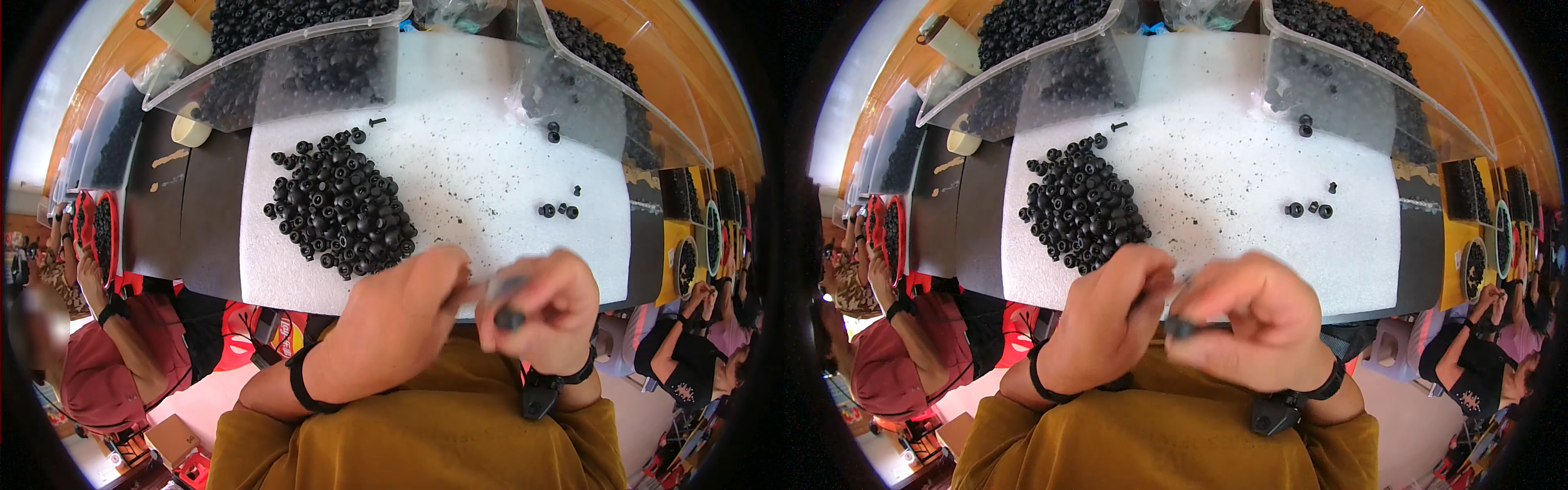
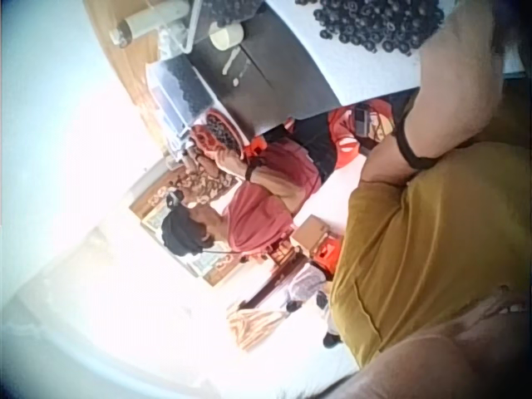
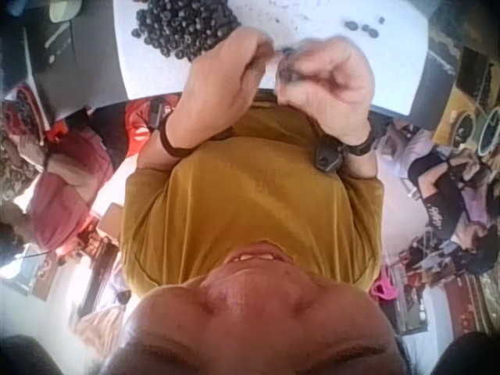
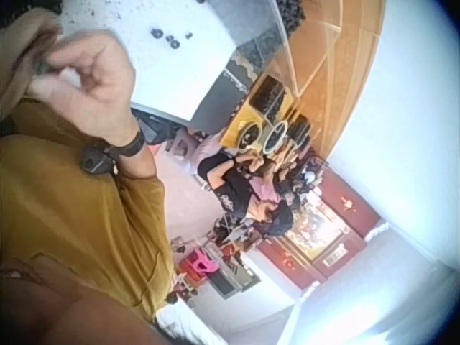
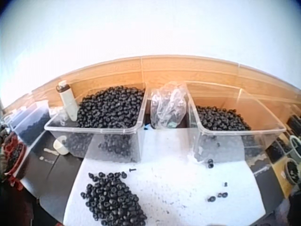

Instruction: Trimming excess material from small black rubber industrial components using a knife.

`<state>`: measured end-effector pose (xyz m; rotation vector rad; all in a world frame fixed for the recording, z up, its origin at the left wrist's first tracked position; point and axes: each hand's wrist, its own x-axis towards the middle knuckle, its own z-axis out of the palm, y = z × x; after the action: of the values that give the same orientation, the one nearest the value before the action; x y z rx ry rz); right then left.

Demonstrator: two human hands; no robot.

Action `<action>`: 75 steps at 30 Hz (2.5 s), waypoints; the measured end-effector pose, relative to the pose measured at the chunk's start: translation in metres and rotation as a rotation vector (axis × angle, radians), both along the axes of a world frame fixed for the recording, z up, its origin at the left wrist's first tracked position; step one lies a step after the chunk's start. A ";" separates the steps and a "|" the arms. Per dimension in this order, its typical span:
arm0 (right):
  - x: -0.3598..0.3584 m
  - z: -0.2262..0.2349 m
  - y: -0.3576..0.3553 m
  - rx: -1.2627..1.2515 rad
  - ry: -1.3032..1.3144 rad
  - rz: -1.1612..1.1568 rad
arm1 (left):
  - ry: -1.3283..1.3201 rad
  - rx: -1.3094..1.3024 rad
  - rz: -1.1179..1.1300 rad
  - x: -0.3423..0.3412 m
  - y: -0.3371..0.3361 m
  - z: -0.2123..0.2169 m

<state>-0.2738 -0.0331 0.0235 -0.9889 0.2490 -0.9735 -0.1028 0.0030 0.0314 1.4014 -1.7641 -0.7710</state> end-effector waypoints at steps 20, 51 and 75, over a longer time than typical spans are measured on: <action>0.045 0.042 -0.097 -0.956 0.958 -0.539 | 0.334 0.308 -0.103 0.031 0.027 0.000; 0.039 0.009 -0.019 0.138 0.261 0.070 | 0.348 0.365 -0.116 0.046 0.032 0.005; 0.000 -0.022 -0.001 0.070 -0.109 -0.002 | 0.034 -0.025 -0.090 -0.005 0.003 0.005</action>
<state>-0.2738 -0.0346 0.0015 -0.8691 0.1920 -1.0109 -0.1074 0.0061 0.0362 1.2922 -1.8143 -0.8137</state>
